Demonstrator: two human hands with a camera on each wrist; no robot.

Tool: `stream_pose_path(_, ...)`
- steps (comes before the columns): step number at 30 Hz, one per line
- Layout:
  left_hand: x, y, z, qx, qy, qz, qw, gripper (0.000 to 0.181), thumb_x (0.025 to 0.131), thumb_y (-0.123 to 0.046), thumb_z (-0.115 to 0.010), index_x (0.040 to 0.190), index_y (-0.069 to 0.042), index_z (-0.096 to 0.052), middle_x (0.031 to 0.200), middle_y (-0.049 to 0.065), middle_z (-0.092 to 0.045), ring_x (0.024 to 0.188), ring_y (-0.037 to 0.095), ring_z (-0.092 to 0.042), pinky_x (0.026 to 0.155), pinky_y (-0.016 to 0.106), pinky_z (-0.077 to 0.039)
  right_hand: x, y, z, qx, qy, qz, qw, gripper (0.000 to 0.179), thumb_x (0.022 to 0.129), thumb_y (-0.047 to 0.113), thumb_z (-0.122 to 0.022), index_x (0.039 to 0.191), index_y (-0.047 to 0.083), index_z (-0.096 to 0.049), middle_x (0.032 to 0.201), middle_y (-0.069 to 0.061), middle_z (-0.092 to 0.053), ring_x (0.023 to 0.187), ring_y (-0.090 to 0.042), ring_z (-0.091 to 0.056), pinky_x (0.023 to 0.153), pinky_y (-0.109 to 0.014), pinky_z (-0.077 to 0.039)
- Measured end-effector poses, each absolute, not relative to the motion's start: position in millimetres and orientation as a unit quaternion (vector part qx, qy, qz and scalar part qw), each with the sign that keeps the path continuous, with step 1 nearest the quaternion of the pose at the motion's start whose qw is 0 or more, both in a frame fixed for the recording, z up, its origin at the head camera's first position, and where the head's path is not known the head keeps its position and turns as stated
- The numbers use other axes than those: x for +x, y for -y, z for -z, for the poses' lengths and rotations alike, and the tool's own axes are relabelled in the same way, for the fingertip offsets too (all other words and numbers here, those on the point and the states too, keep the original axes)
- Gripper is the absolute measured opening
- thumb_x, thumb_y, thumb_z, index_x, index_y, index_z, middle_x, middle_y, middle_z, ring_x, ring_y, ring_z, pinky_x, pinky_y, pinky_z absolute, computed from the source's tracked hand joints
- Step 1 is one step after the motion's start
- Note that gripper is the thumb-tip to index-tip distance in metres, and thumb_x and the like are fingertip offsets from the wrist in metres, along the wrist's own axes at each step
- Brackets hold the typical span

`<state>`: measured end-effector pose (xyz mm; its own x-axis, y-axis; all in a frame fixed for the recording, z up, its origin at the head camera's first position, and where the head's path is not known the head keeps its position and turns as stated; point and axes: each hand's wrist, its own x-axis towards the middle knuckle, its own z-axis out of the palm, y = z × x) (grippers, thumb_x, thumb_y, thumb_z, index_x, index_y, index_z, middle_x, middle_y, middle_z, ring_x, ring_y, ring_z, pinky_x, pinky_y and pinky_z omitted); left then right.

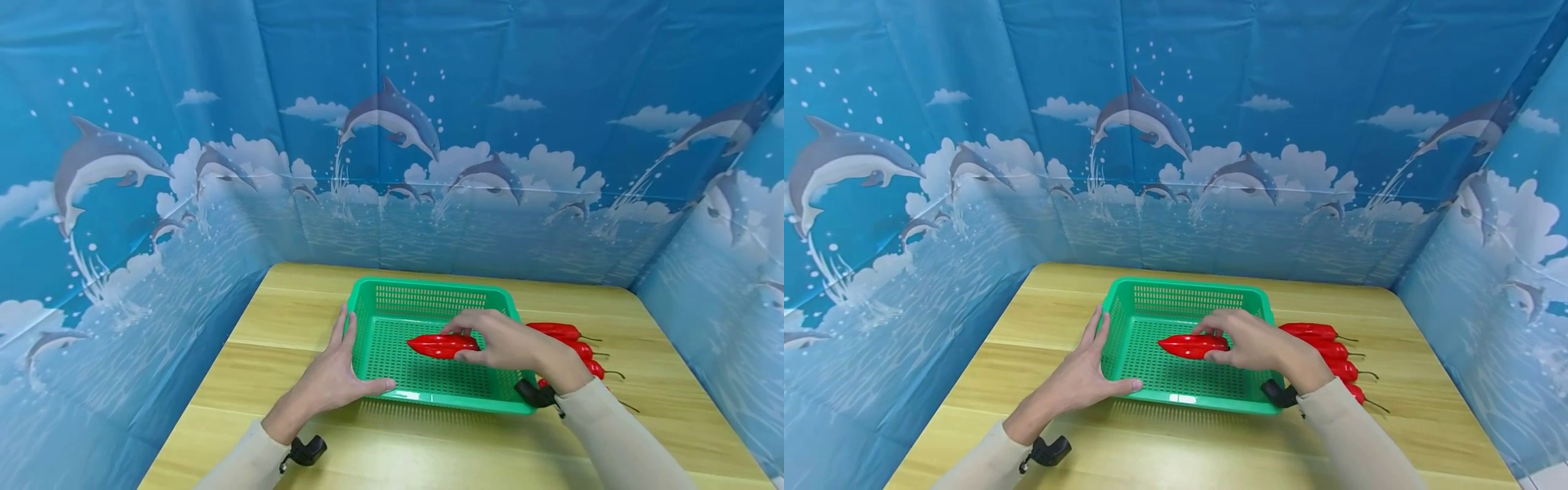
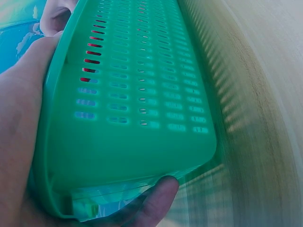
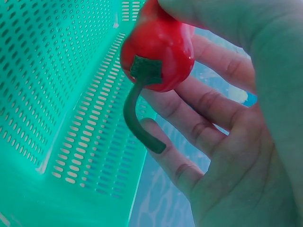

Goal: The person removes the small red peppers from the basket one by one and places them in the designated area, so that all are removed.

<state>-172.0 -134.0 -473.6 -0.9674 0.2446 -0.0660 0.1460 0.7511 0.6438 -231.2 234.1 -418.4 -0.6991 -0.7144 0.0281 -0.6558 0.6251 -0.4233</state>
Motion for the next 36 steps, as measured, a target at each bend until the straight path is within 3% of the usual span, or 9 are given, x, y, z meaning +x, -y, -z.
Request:
stream_pose_path(7, -170.7, 134.3, 472.3, 0.105, -0.932, -0.339, 0.079, 0.151, 0.087, -0.078, -0.091, 0.189, -0.016, 0.002, 0.197, -0.005, 0.023, 0.073, 0.014, -0.073, 0.055, 0.038, -0.051, -224.3, -244.3, 417.6, -0.375, -0.903, 0.195, 0.077, 0.04, 0.107, 0.031, -0.088, 0.145, 0.026, -0.079, 0.144, 0.005, -0.077, 0.126, -0.02, -0.071, 0.102, -0.05, -0.064)
stream_pose_path(22, -170.1, 132.2, 471.0, 0.098, -0.932, -0.339, 0.081, 0.153, 0.086, -0.081, -0.09, 0.188, -0.016, 0.003, 0.196, -0.007, 0.024, 0.066, 0.015, -0.068, 0.055, 0.038, -0.051, -216.4, -258.6, 411.4, -0.373, -0.907, 0.185, 0.067, 0.038, 0.108, 0.032, -0.086, 0.146, 0.029, -0.079, 0.139, 0.008, -0.077, 0.121, -0.016, -0.069, 0.095, -0.041, -0.062)
stream_pose_path(32, -169.9, 132.7, 470.1, 0.096, -0.931, -0.343, 0.084, 0.153, 0.086, -0.083, -0.089, 0.188, -0.017, 0.004, 0.196, -0.007, 0.024, 0.066, 0.014, -0.068, 0.055, 0.038, -0.051, -211.2, -268.6, 411.3, -0.363, -0.91, 0.189, 0.067, 0.039, 0.108, 0.035, -0.086, 0.146, 0.029, -0.078, 0.138, 0.009, -0.077, 0.12, -0.015, -0.069, 0.096, -0.043, -0.063)
stream_pose_path(36, -170.8, 132.5, 469.7, 0.096, -0.931, -0.342, 0.082, 0.153, 0.086, -0.083, -0.089, 0.189, -0.017, 0.003, 0.196, -0.008, 0.024, 0.066, 0.015, -0.069, 0.055, 0.038, -0.05, -209.8, -271.5, 411.9, -0.362, -0.91, 0.191, 0.07, 0.039, 0.109, 0.037, -0.086, 0.146, 0.029, -0.078, 0.138, 0.009, -0.077, 0.117, -0.012, -0.068, 0.093, -0.038, -0.062)
